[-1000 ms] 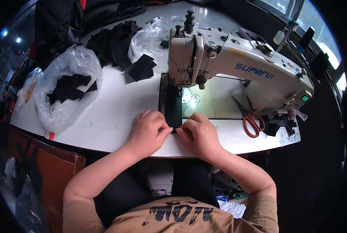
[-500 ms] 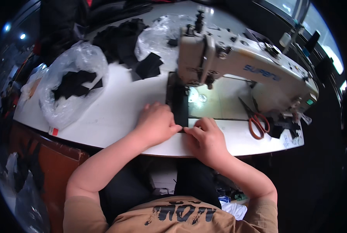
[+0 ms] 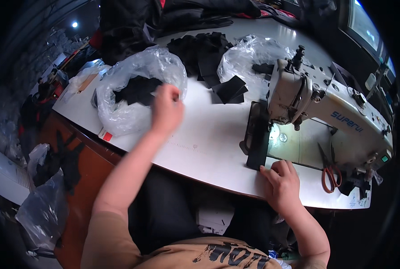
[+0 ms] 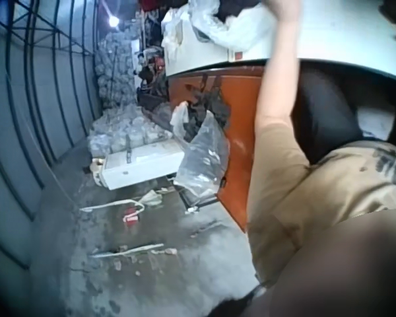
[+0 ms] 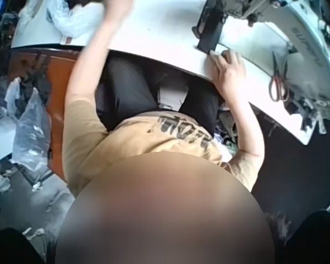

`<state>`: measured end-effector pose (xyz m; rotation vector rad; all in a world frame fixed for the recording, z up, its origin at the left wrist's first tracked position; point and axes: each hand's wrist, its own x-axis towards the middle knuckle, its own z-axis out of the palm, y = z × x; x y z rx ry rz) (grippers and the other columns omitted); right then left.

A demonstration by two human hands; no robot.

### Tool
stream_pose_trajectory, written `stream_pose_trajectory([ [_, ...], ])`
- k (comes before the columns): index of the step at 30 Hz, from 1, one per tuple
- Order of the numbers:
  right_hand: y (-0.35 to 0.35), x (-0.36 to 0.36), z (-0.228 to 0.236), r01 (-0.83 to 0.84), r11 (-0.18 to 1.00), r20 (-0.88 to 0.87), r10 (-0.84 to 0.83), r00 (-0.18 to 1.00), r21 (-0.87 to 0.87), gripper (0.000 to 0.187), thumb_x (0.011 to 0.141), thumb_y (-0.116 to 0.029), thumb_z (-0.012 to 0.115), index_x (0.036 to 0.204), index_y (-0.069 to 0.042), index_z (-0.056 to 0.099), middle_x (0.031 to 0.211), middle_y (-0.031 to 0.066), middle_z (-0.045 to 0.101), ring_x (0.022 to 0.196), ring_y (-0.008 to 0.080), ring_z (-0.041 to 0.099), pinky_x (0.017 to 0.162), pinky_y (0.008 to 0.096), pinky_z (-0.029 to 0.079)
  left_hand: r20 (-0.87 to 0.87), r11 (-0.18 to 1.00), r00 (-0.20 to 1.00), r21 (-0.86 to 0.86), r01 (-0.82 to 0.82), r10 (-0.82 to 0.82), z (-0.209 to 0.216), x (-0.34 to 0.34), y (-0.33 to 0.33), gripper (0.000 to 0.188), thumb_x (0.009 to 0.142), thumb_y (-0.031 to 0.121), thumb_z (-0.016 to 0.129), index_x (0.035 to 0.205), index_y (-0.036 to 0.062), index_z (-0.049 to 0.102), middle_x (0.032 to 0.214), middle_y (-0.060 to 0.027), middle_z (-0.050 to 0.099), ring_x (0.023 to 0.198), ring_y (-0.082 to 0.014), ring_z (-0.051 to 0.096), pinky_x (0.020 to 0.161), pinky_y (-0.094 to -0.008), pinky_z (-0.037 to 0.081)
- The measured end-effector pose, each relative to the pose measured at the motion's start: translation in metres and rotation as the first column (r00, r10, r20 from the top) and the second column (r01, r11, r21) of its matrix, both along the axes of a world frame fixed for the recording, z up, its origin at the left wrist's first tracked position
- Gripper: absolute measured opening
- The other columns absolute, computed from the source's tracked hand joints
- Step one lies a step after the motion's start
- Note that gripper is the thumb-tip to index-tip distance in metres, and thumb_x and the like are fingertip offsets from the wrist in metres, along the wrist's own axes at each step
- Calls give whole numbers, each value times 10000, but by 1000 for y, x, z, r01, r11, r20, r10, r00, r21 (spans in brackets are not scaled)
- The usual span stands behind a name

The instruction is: Sewing pieces of black fabric together using an industrial sewing machine.

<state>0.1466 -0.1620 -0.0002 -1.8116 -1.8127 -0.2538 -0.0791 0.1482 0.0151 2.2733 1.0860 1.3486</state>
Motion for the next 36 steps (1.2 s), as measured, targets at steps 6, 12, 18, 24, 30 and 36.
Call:
stream_pose_trajectory([
  [6, 2, -1, 1, -20, 1000, -1, 20, 1000, 21, 246, 753, 18, 701, 979, -56, 764, 882, 103, 585, 817, 298, 576, 679, 404, 492, -442, 971, 897, -200, -135, 33, -12, -75, 80, 523, 801, 212, 753, 1285, 62, 627, 1165, -155, 708, 1014, -353, 680, 911, -404, 529],
  [12, 0, 0, 0, -4, 1000, -10, 4, 1000, 14, 235, 762, -4, 722, 984, -68, 768, 873, 97, 585, 814, 293, 571, 681, 402, 495, 135, 943, 933, -24, -332, 333, -10, -64, 63, 270, 1000, 223, 633, 1096, -29, 636, 889, -196, 693, 739, -274, 694, 713, -407, 529],
  [18, 0, 5, -4, -21, 1000, -6, 21, 1000, 21, 282, 764, -28, 725, 1039, -77, 760, 908, 91, 587, 832, 286, 576, 718, 400, 498, -245, 829, 955, 490, 269, -166, 22, 37, -78, 362, 704, -75, 712, 1015, 97, 777, 1014, -99, 643, 963, -317, 623, 840, -389, 510],
  [24, -2, 6, -5, -30, 1000, -7, 30, 1000, -1, 316, 768, -41, 723, 1079, -88, 751, 917, 84, 583, 843, 285, 576, 733, 398, 495, -108, 788, 823, 244, 566, -557, -1, 102, -130, 315, 679, -67, 740, 947, 92, 698, 913, -59, 695, 861, -275, 662, 758, -394, 500],
  [30, -3, 6, -4, -30, 999, -16, 30, 999, -13, 326, 722, -42, 719, 1044, -90, 743, 928, 82, 584, 857, 286, 574, 747, 392, 497, -300, 654, 733, 331, 680, -611, -16, 111, -124, 254, 681, -12, 750, 883, 90, 634, 1066, -73, 759, 940, -273, 707, 831, -420, 503],
  [36, -5, 9, -4, -33, 995, -10, 32, 999, -91, 248, 698, -50, 722, 945, -77, 707, 959, 85, 582, 882, 285, 570, 756, 386, 499, -600, 556, 653, 378, 740, -462, -14, 103, -133, 106, 763, 89, 657, 859, 52, 633, 1054, -115, 751, 948, -274, 716, 818, -386, 559],
])
